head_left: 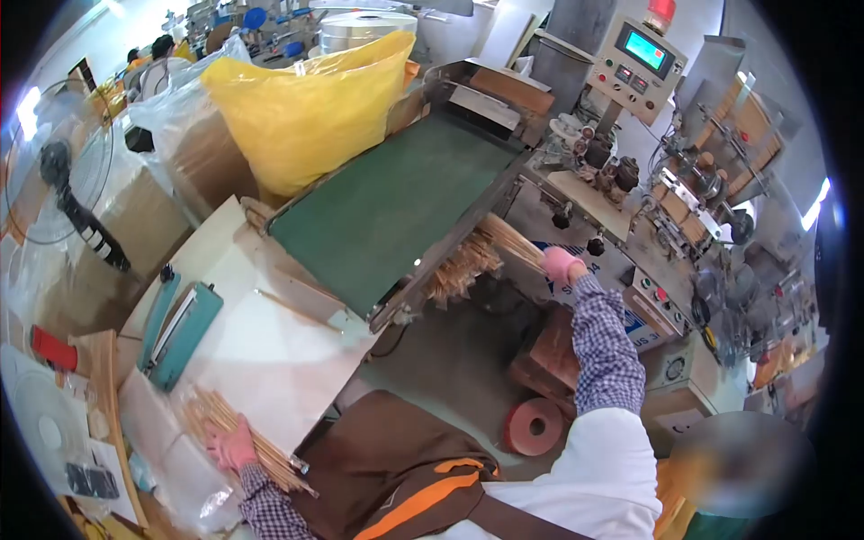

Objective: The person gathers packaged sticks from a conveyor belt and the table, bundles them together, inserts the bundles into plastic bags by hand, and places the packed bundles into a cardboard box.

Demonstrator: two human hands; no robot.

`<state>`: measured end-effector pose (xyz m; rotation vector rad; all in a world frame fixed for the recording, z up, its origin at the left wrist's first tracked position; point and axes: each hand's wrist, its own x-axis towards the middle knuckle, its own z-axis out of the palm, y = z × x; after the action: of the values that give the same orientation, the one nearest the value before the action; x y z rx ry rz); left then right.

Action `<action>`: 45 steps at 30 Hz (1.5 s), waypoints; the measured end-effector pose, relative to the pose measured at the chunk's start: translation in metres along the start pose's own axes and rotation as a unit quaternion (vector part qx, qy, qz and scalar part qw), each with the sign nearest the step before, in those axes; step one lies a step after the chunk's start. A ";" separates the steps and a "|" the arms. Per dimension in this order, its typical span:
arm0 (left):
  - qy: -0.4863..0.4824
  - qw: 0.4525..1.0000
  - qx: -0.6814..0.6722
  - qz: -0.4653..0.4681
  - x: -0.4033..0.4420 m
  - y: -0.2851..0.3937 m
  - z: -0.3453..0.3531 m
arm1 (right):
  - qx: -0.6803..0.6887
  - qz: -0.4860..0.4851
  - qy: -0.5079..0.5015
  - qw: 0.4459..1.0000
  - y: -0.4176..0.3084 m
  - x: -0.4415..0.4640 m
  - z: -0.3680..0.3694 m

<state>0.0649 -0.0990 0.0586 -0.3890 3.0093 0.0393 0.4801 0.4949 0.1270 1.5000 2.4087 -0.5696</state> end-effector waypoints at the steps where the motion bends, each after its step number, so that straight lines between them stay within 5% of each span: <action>1: -0.006 1.000 -0.001 0.003 -0.004 0.003 -0.005 | 0.056 0.014 -0.046 0.997 0.013 -0.014 0.009; 3: -0.016 1.000 -0.002 0.004 -0.010 0.002 -0.014 | 0.497 0.101 -0.027 0.862 0.020 -0.061 0.033; 6: -0.025 0.999 -0.031 0.025 -0.002 -0.007 -0.007 | 0.729 0.046 -0.023 0.682 0.003 -0.138 0.059; 9: -0.042 0.999 -0.011 0.015 -0.002 -0.008 -0.012 | 0.801 -0.058 -0.010 0.595 -0.054 -0.196 0.075; 12: -0.034 0.999 -0.010 0.005 0.003 -0.013 -0.009 | 0.753 -0.069 -0.023 0.654 -0.156 -0.227 0.093; 13: -0.036 0.999 -0.012 0.006 0.001 -0.012 -0.013 | 0.653 -0.056 -0.051 0.753 -0.191 -0.232 0.096; 15: -0.034 0.999 -0.018 0.014 0.001 -0.012 -0.013 | 0.584 -0.093 -0.152 0.792 -0.266 -0.210 0.129; 16: -0.033 0.999 -0.027 0.012 0.005 -0.015 -0.008 | 0.590 -0.145 -0.232 0.760 -0.314 -0.159 0.203; 17: -0.028 0.999 -0.031 0.014 0.006 -0.015 -0.005 | 0.446 -0.288 -0.057 0.846 -0.344 -0.136 0.244; 18: -0.025 0.999 -0.033 0.015 0.008 -0.015 -0.002 | 0.307 -0.238 -0.093 0.917 -0.384 -0.122 0.255; 20: -0.021 0.999 -0.032 0.019 0.010 -0.015 0.001 | 0.189 -0.241 -0.034 0.951 -0.424 -0.092 0.288; 27: -0.010 1.000 -0.015 0.018 0.016 -0.011 0.007 | -0.077 -0.287 -0.082 0.951 -0.460 -0.083 0.213; 31: -0.006 1.000 -0.007 0.012 0.019 -0.010 0.007 | 0.016 -0.329 0.039 0.943 -0.457 -0.072 0.198; 34: 0.000 1.000 -0.011 0.013 0.019 -0.008 0.008 | 0.139 -0.434 0.096 0.885 -0.474 -0.057 0.228; 37: -0.011 1.000 -0.017 0.014 0.020 -0.009 0.003 | 0.104 -0.446 0.048 0.888 -0.503 -0.069 0.262; 45: -0.021 1.000 -0.015 0.004 0.020 -0.006 0.001 | -0.008 -0.378 0.174 0.909 -0.517 -0.103 0.308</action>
<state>0.0469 -0.1097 0.0549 -0.3728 2.9723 0.0914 0.0621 0.0700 -0.0056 0.6327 3.2556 -0.4318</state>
